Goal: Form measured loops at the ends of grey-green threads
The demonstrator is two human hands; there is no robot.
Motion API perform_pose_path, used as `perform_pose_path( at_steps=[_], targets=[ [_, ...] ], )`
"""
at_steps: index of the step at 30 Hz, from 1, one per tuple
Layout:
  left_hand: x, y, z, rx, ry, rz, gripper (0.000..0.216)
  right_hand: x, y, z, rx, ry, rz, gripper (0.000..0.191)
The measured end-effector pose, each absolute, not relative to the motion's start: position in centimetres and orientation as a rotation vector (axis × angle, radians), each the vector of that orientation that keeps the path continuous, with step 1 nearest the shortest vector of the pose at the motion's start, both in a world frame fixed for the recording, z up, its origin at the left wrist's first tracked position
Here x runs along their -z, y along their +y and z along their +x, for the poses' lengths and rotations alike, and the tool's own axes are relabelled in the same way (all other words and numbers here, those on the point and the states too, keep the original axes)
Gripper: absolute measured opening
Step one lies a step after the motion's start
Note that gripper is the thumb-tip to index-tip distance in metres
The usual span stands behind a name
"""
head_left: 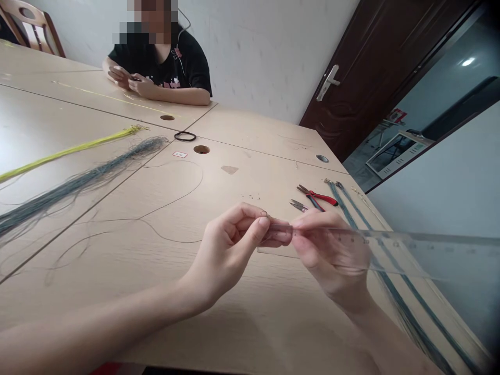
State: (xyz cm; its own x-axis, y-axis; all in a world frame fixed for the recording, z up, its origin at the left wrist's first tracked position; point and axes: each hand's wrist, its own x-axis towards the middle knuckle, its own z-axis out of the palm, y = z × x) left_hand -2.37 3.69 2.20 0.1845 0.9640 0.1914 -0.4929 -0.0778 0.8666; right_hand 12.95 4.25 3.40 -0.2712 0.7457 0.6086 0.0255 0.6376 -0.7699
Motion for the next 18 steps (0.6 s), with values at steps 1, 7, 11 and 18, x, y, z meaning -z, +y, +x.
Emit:
perform_pose_path(
  at_steps=[1,7,11,18],
  targets=[
    [-2.3,3.8,-2.4,-1.332,0.590,1.007,0.009,-3.4,4.2,13.0,-0.842,-1.745,-0.651,0.026],
    [-2.6,4.9,-2.9,-1.364,0.576,0.697,0.011,-3.8,4.6,14.4,-1.035,-1.652,-0.568,0.015],
    [-2.4,4.8,-2.7,-1.347,0.619,0.837,0.014,-4.3,4.8,14.7,-1.142,-1.592,-0.460,0.012],
    [-2.3,3.0,-2.6,-1.310,0.575,1.193,0.014,-4.7,4.1,14.0,-1.253,-1.524,-0.398,0.018]
  ],
)
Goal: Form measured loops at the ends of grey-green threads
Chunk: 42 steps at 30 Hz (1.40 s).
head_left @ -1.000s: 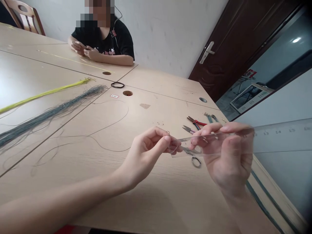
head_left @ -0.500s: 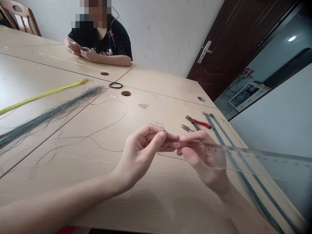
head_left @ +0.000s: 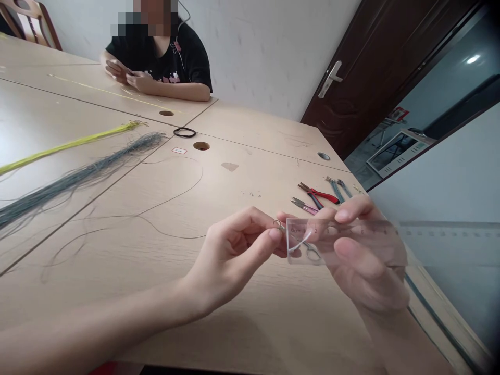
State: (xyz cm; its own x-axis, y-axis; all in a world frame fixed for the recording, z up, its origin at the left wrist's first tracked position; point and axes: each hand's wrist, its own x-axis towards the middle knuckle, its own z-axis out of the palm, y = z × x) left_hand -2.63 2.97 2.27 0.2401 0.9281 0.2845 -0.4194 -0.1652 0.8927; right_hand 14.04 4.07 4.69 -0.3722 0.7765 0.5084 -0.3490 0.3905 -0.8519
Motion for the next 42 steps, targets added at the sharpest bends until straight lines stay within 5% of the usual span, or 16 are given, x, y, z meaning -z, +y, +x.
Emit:
perform_pose_path(
  at_steps=[42],
  targets=[
    [-2.41,3.00,-2.78,-1.407,0.590,1.454,0.014,-4.65,3.65,13.38,-1.346,-1.492,-0.350,0.020]
  ],
)
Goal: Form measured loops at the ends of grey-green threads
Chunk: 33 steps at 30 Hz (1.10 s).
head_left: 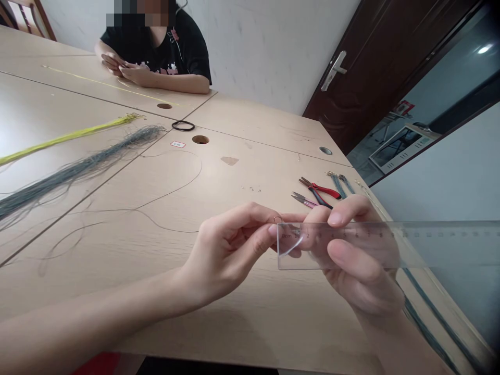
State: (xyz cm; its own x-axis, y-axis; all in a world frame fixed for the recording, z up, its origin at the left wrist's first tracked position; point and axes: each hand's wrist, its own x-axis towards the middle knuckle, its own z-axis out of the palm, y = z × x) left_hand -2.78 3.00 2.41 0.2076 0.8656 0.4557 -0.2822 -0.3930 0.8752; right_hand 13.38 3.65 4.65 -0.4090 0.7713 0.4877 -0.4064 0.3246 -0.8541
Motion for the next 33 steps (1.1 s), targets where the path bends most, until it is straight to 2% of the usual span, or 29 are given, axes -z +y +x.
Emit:
perform_pose_path(
  at_steps=[33],
  targets=[
    [-2.07,3.22,-2.75,-1.457,0.434,1.479,0.010,-4.68,3.51,13.39,-1.404,-1.455,-0.346,0.018]
  ],
)
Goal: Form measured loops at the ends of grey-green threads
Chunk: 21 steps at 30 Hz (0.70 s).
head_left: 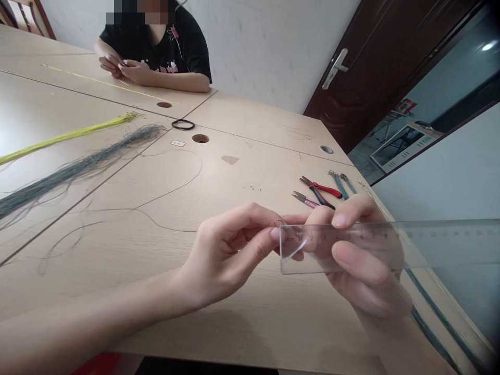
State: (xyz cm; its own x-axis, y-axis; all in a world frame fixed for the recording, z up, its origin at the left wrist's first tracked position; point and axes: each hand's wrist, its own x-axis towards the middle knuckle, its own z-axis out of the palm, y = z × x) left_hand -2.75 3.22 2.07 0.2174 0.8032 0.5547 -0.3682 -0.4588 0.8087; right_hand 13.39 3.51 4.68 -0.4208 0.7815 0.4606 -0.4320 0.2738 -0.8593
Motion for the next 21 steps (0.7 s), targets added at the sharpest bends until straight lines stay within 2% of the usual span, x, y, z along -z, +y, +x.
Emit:
perform_pose_path(
  at_steps=[10,14,16,21],
  targets=[
    [-2.2,3.2,-2.7,-1.436,0.471,1.482,0.010,-4.6,3.5,13.6,-1.439,-1.460,-0.361,0.019],
    [-2.0,4.1,-2.9,-1.437,0.646,1.461,0.011,-4.6,4.1,14.2,-1.368,-1.378,-0.497,0.018],
    [-1.8,4.9,-3.1,-1.441,0.759,1.382,0.012,-4.6,4.6,14.6,-1.324,-1.383,-0.700,0.025],
    [-1.4,6.3,-3.4,-1.494,0.861,1.167,0.015,-4.8,5.7,14.9,-1.132,-1.689,-1.593,0.024]
  ],
)
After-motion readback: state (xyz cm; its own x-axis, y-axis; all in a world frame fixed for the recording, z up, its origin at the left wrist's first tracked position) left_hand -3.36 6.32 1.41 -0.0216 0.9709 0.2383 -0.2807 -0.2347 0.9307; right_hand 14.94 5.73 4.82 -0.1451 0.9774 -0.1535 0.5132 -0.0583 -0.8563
